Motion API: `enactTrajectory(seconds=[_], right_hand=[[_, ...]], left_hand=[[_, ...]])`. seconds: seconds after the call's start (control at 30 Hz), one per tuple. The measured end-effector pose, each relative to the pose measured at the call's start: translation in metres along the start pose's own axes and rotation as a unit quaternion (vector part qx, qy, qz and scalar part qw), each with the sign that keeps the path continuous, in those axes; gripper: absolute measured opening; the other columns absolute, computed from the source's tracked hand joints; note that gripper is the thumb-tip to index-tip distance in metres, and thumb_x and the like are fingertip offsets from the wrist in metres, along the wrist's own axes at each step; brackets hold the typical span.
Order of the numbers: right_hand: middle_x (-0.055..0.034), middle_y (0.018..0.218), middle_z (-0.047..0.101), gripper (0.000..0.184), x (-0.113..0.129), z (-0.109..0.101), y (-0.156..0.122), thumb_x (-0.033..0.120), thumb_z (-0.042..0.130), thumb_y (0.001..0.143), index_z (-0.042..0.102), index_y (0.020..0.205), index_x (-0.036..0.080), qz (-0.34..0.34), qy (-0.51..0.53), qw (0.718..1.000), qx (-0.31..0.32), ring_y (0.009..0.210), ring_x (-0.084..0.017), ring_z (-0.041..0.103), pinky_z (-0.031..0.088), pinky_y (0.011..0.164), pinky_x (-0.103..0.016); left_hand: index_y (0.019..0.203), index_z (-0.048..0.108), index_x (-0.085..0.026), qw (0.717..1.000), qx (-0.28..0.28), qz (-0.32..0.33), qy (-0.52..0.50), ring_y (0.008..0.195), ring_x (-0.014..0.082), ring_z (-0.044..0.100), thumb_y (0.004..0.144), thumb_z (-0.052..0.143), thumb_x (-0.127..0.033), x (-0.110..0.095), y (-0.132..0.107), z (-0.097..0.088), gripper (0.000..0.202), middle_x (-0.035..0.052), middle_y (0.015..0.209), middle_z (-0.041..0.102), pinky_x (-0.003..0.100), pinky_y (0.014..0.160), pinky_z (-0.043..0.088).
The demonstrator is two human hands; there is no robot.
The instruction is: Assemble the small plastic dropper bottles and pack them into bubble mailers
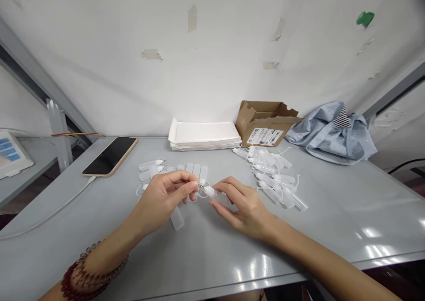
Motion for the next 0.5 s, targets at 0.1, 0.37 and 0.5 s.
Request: enactTrajectory(seconds=[0.1,0.37,0.5], right_hand=[[-0.0085,0.091,0.062,0.019,-0.0001,0.0004,-0.0002,0.023,0.052,0.088,0.054,0.104,0.014,-0.001,0.0,1.0,0.001,0.057,-0.011,0.053,0.044,0.051,-0.023],[-0.0085,0.089,0.062,0.019,0.0,-0.0008,-0.0002,0.022,0.052,0.088,0.055,0.104,0.013,0.0,-0.002,1.0,-0.004,0.057,-0.01,0.053,0.043,0.05,-0.023],[-0.0084,0.09,0.062,0.019,0.0009,-0.0014,0.0002,0.023,0.051,0.088,0.055,0.105,0.014,-0.003,-0.002,1.0,-0.003,0.057,-0.01,0.053,0.044,0.051,-0.023]], left_hand=[[0.079,0.064,-0.021,1.0,0.005,-0.002,-0.01,0.062,0.012,0.055,0.084,0.058,-0.035,0.0002,0.0003,0.0004,0.016,-0.0023,0.064,0.06,0.023,0.061,0.046],[0.077,0.064,-0.021,1.0,0.01,0.003,-0.02,0.062,0.0105,0.054,0.085,0.058,-0.033,-0.0018,0.0009,0.0011,0.016,-0.003,0.064,0.06,0.021,0.06,0.045],[0.078,0.065,-0.021,1.0,0.013,0.007,-0.022,0.061,0.0097,0.054,0.085,0.059,-0.033,-0.0014,0.0017,0.0019,0.015,-0.0034,0.064,0.06,0.02,0.06,0.045]])
Point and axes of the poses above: each hand's wrist, its own y-axis towards the middle knuckle, its own z-axis out of the palm, x = y × z, the point moved 10 cm from there along y, towards the middle knuckle
